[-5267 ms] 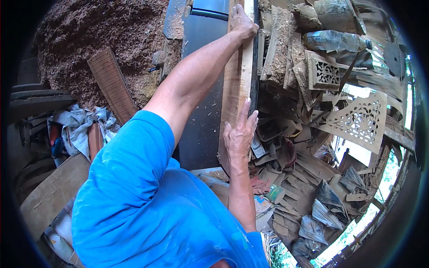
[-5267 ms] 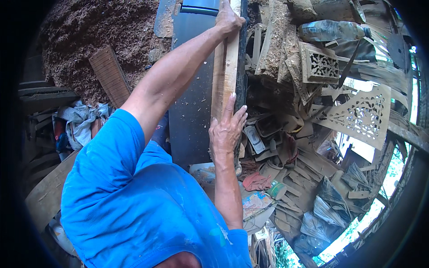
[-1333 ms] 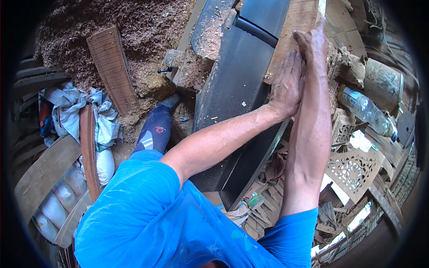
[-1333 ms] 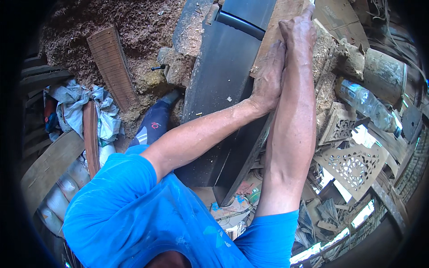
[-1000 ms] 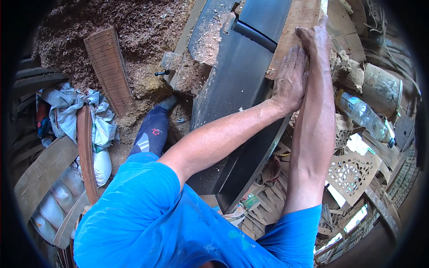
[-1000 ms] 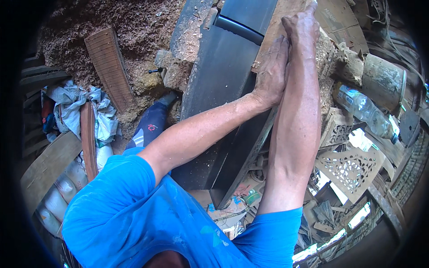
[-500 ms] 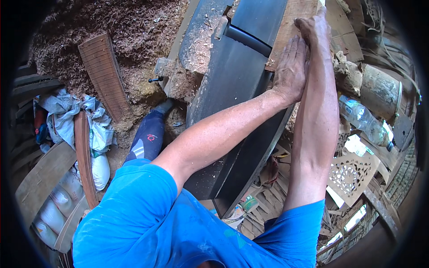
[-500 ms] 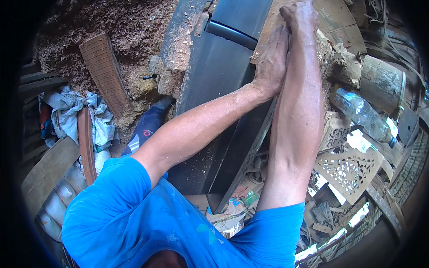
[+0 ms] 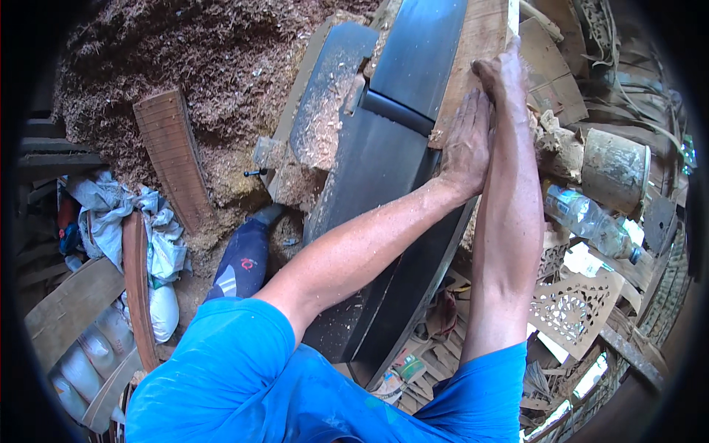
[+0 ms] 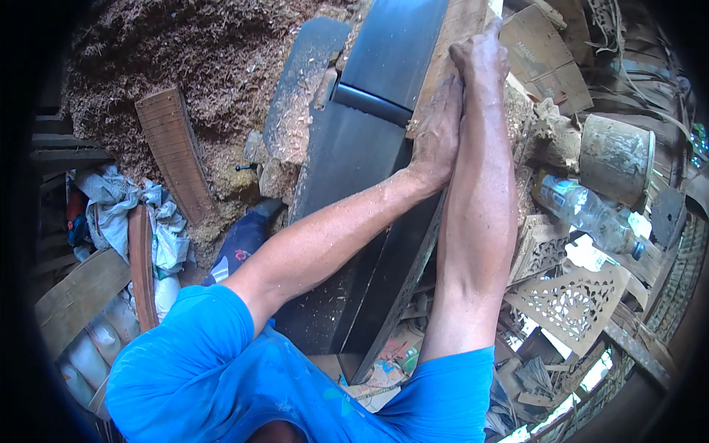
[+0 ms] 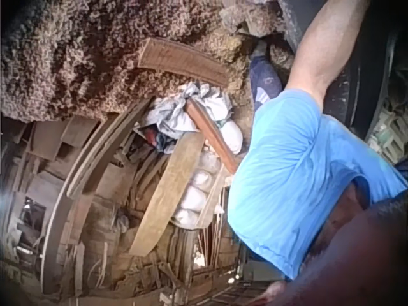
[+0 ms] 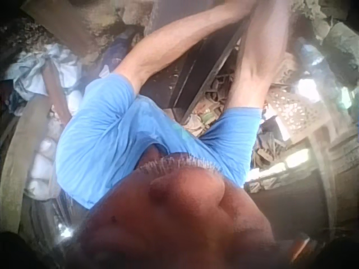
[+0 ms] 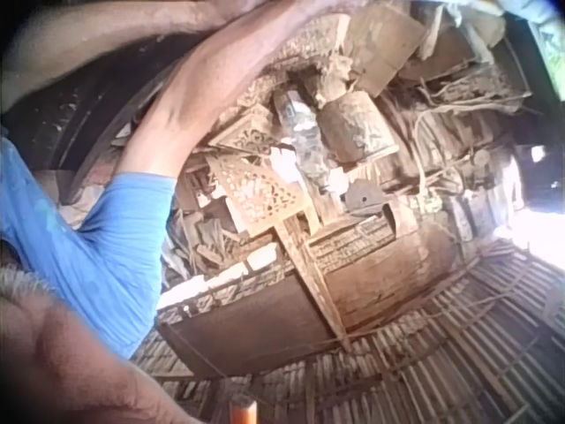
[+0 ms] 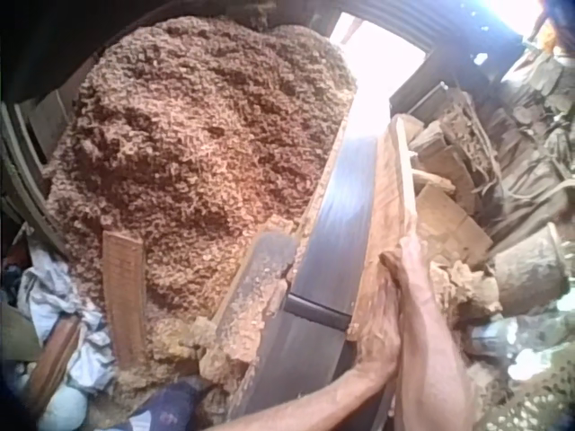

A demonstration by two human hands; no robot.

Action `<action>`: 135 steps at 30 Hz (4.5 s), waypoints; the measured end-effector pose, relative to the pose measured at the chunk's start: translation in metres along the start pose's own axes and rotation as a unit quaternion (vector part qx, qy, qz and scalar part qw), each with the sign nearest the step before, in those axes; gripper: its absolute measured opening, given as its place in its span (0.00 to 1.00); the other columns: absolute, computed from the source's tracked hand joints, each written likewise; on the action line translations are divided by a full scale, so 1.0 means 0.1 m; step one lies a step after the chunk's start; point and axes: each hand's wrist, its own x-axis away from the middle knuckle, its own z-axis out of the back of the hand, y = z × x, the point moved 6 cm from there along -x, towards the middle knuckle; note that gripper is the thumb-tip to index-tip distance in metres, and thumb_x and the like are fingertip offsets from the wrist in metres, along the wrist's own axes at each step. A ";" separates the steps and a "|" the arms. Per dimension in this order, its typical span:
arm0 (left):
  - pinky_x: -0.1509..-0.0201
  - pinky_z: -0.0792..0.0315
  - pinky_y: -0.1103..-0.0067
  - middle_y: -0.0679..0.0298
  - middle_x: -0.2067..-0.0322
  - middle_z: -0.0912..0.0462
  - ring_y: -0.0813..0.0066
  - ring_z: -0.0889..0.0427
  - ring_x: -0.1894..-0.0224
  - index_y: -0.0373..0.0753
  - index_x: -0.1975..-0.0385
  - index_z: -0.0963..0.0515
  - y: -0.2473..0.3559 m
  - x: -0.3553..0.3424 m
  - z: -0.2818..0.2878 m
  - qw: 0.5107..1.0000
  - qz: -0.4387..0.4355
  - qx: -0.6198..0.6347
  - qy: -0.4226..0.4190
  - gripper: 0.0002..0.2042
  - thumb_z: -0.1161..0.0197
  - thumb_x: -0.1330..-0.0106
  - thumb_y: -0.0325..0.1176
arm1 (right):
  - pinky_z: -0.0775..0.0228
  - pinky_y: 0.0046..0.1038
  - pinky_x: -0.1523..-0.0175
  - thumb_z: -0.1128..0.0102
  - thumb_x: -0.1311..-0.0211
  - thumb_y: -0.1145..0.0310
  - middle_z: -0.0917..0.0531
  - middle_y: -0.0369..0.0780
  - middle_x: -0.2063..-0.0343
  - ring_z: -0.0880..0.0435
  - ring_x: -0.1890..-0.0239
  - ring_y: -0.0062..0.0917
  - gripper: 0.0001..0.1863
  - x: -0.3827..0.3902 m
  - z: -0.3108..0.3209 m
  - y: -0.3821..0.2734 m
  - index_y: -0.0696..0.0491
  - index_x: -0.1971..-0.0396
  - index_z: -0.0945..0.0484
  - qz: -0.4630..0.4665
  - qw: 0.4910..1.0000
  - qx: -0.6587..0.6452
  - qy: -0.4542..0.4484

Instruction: The person pushes a wooden plank across a jointer machine multiple times to flatten different sides, occasionally flipping or rotating the wood between passes.

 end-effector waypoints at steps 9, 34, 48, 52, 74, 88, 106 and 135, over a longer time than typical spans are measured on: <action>0.24 0.49 0.59 0.37 0.31 0.41 0.41 0.43 0.27 0.27 0.29 0.45 -0.06 -0.13 0.04 1.000 -0.024 0.003 0.006 0.29 0.53 0.24 0.39 | 0.22 0.48 0.50 0.38 0.49 0.68 0.16 0.62 0.63 0.15 0.57 0.56 0.44 0.09 0.15 -0.20 0.55 0.33 0.50 0.002 0.998 -0.042 0.036; 0.21 0.54 0.62 0.40 0.27 0.47 0.46 0.50 0.24 0.31 0.26 0.50 -0.13 -0.40 -0.11 0.995 -0.015 0.081 -0.048 0.31 0.55 0.23 0.40 | 0.21 0.47 0.50 0.41 0.48 0.72 0.15 0.58 0.65 0.14 0.60 0.54 0.51 -0.27 0.00 -0.09 0.52 0.25 0.57 -0.042 0.994 -0.094 0.035; 0.20 0.56 0.66 0.37 0.28 0.47 0.47 0.50 0.23 0.24 0.28 0.49 0.08 -0.35 0.31 0.985 0.041 -0.003 -0.166 0.32 0.51 0.26 0.38 | 0.26 0.46 0.44 0.35 0.48 0.52 0.18 0.63 0.57 0.18 0.52 0.57 0.30 -0.18 0.02 0.02 0.62 0.53 0.26 -0.073 0.977 -0.184 0.081; 0.21 0.51 0.68 0.40 0.29 0.42 0.50 0.45 0.24 0.28 0.30 0.42 0.93 -0.07 1.02 0.982 -0.006 0.068 -0.177 0.31 0.41 0.30 0.34 | 0.24 0.42 0.45 0.29 0.50 0.56 0.17 0.59 0.55 0.16 0.51 0.50 0.31 -0.16 0.14 0.32 0.65 0.54 0.24 -0.088 0.980 -0.158 0.079; 0.29 0.38 0.51 0.56 0.33 0.32 0.53 0.32 0.32 0.43 0.29 0.41 0.58 2.58 1.79 0.694 0.547 0.358 -0.301 0.50 0.48 0.42 0.78 | 0.28 0.39 0.39 0.29 0.43 0.58 0.18 0.55 0.50 0.18 0.46 0.45 0.35 7.49 1.10 0.54 0.62 0.40 0.28 -0.204 0.899 -0.387 0.000; 0.23 0.47 0.55 0.60 0.26 0.43 0.57 0.39 0.28 0.51 0.24 0.48 2.25 6.28 2.72 0.609 0.371 0.144 -0.686 0.48 0.60 0.38 0.79 | 0.23 0.40 0.47 0.29 0.44 0.47 0.15 0.46 0.56 0.14 0.55 0.42 0.43 13.11 0.64 -2.37 0.53 0.33 0.33 -0.707 0.631 -0.066 0.314; 0.34 0.29 0.55 0.61 0.45 0.19 0.58 0.20 0.43 0.44 0.41 0.26 1.64 10.63 4.98 0.161 0.537 -0.211 -0.801 0.39 0.49 0.37 0.74 | 0.31 0.28 0.39 0.25 0.43 0.67 0.17 0.34 0.52 0.20 0.48 0.20 0.29 14.44 0.08 -5.03 0.54 0.42 0.27 -0.649 -0.152 -0.176 0.724; 0.79 0.29 0.71 0.62 0.82 0.27 0.69 0.24 0.81 0.35 0.58 0.23 -0.48 11.55 3.51 0.193 -0.129 -0.460 -0.857 0.18 0.38 0.32 0.47 | 0.21 0.33 0.74 0.30 0.52 0.73 0.18 0.44 0.61 0.16 0.67 0.33 0.38 18.73 -1.22 -5.07 0.54 0.38 0.36 -0.916 -0.138 -0.038 0.375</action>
